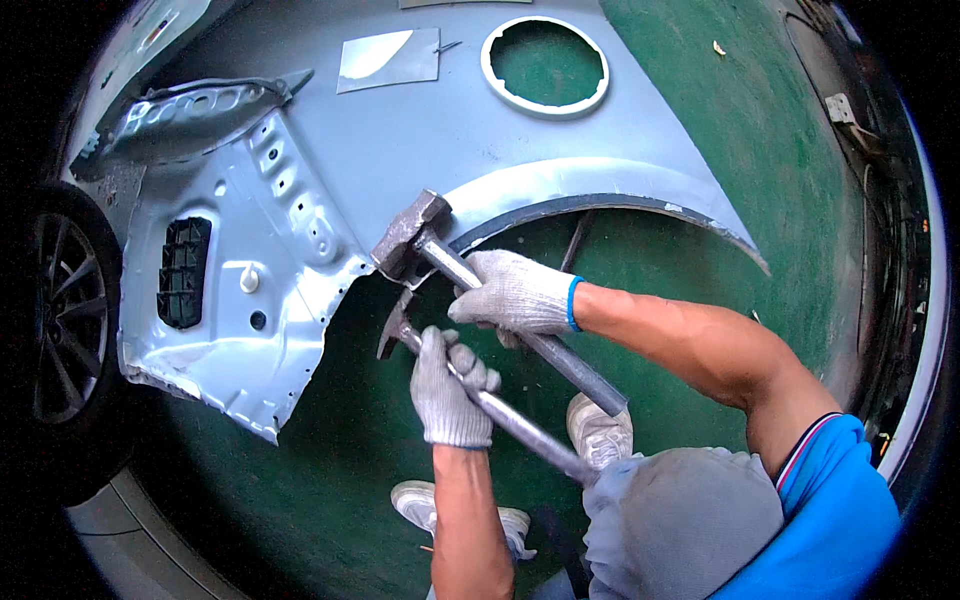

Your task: The person uses a hammer and dolly to straighten dents on a detached white car bumper. They repeatedly strike the metal along the lower edge and around a circular cutout, then flip the bumper to inspect the surface and fit it against the vehicle.

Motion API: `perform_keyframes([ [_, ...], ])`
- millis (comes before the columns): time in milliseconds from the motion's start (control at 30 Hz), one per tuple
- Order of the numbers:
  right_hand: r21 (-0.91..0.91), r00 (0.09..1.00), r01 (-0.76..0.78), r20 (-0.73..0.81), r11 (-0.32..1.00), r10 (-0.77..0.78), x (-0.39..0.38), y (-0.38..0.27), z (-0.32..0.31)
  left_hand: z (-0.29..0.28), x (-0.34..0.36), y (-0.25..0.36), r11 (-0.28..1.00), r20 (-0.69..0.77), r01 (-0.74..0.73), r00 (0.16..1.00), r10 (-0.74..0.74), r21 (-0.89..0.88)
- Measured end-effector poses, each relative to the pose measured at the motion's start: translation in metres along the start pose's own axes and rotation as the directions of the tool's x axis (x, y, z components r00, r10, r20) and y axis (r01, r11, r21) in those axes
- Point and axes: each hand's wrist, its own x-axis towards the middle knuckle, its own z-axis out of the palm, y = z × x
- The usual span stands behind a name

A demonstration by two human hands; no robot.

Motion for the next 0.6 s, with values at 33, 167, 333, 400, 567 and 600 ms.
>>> perform_keyframes([
  [33,0.014,1.0,0.005,0.005,1.0,-0.005,0.0,0.002,0.0,-0.007,-0.001,0.0,1.0,-0.023,-0.011,1.0,0.011,0.017],
  [167,-0.059,0.997,0.076,0.005,0.995,-0.076,-0.013,0.005,-0.008,-0.038,0.0,-0.009,0.994,-0.131,-0.104,0.986,0.105,0.015],
  [333,-0.304,0.969,0.246,0.076,0.92,-0.234,-0.039,0.05,0.006,-0.057,-0.012,-0.045,0.969,-0.016,-0.147,0.989,0.147,-0.201],
  [400,-0.325,0.963,0.265,0.143,0.908,-0.23,-0.043,0.059,0.021,-0.057,-0.012,-0.058,0.964,-0.015,-0.15,0.988,0.151,-0.219],
  [567,-0.581,0.916,0.399,0.209,0.709,-0.343,-0.044,0.067,0.042,-0.06,-0.021,-0.059,0.934,0.374,0.022,0.92,0.121,-0.355],
  [600,-0.624,0.889,0.446,0.224,0.642,-0.4,-0.044,0.066,0.044,-0.057,-0.023,-0.057,0.916,0.381,0.035,0.915,0.131,-0.399],
])
